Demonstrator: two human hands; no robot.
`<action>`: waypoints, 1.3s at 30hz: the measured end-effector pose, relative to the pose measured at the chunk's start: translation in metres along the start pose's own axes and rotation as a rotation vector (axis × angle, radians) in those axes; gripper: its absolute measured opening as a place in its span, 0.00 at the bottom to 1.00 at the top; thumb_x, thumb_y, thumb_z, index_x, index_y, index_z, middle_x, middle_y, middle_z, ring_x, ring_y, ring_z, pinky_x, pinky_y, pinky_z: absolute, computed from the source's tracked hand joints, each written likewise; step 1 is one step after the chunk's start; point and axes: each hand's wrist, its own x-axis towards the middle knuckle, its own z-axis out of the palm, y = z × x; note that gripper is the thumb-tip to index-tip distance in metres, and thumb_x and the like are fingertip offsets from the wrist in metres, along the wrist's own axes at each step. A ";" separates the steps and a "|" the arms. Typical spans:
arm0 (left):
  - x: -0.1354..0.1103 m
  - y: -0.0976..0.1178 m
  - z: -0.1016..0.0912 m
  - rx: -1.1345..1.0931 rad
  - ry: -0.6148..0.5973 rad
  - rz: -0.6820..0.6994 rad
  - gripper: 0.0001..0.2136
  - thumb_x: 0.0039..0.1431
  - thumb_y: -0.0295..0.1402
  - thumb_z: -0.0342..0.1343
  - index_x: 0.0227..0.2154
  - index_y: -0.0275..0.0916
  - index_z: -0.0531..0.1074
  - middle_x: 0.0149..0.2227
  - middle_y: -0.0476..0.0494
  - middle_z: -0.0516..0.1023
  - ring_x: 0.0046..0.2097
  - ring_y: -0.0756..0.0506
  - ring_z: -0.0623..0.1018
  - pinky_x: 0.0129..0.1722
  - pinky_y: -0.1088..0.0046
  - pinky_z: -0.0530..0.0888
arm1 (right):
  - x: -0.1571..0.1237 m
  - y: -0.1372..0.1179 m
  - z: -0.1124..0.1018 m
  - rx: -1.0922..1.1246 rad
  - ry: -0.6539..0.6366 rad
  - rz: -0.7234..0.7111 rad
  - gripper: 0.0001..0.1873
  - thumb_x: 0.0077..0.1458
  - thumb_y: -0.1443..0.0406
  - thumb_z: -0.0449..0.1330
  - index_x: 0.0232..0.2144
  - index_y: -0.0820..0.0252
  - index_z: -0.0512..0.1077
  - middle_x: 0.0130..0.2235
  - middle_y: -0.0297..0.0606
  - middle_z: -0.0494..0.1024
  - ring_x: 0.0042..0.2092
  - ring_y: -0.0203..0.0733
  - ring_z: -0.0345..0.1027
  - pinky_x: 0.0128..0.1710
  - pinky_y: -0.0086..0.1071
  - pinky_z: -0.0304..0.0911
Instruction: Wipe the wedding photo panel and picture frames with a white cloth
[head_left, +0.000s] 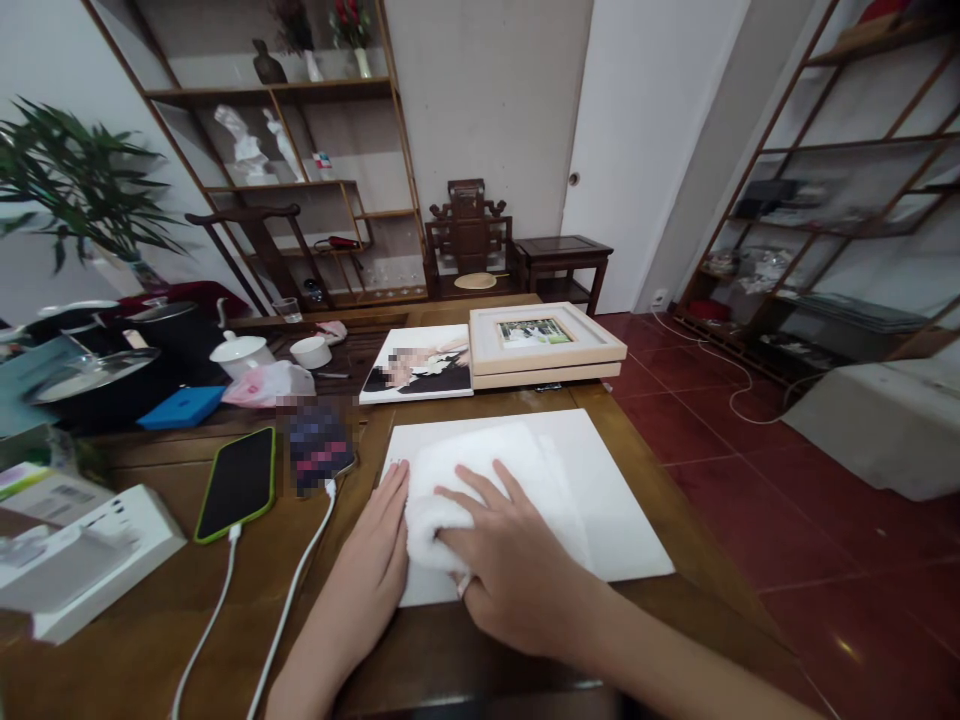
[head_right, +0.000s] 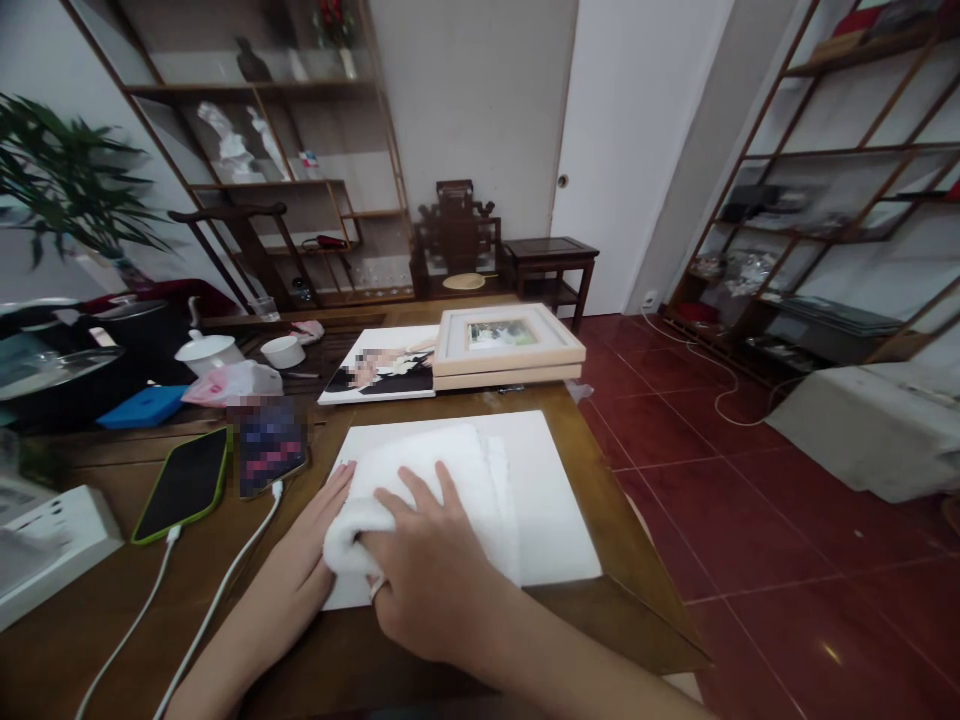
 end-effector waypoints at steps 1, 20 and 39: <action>0.000 0.001 0.000 -0.005 0.000 -0.009 0.25 0.64 0.33 0.40 0.63 0.39 0.50 0.66 0.40 0.51 0.65 0.40 0.54 0.62 0.55 0.54 | 0.003 0.001 -0.002 0.004 0.008 0.010 0.15 0.54 0.66 0.52 0.42 0.58 0.72 0.59 0.40 0.64 0.64 0.54 0.44 0.62 0.55 0.31; 0.000 -0.002 0.001 -0.034 -0.025 -0.026 0.25 0.65 0.37 0.37 0.63 0.34 0.51 0.66 0.37 0.50 0.66 0.41 0.51 0.63 0.56 0.52 | -0.024 -0.014 0.034 -0.218 0.043 -0.178 0.11 0.57 0.62 0.55 0.35 0.58 0.76 0.60 0.48 0.63 0.62 0.67 0.46 0.56 0.68 0.39; 0.003 0.003 0.005 0.053 0.042 -0.051 0.22 0.65 0.35 0.37 0.59 0.31 0.59 0.63 0.33 0.57 0.64 0.40 0.58 0.61 0.55 0.56 | 0.082 0.025 0.012 -0.119 0.057 -0.025 0.18 0.55 0.68 0.50 0.46 0.58 0.70 0.54 0.43 0.70 0.61 0.52 0.52 0.60 0.55 0.41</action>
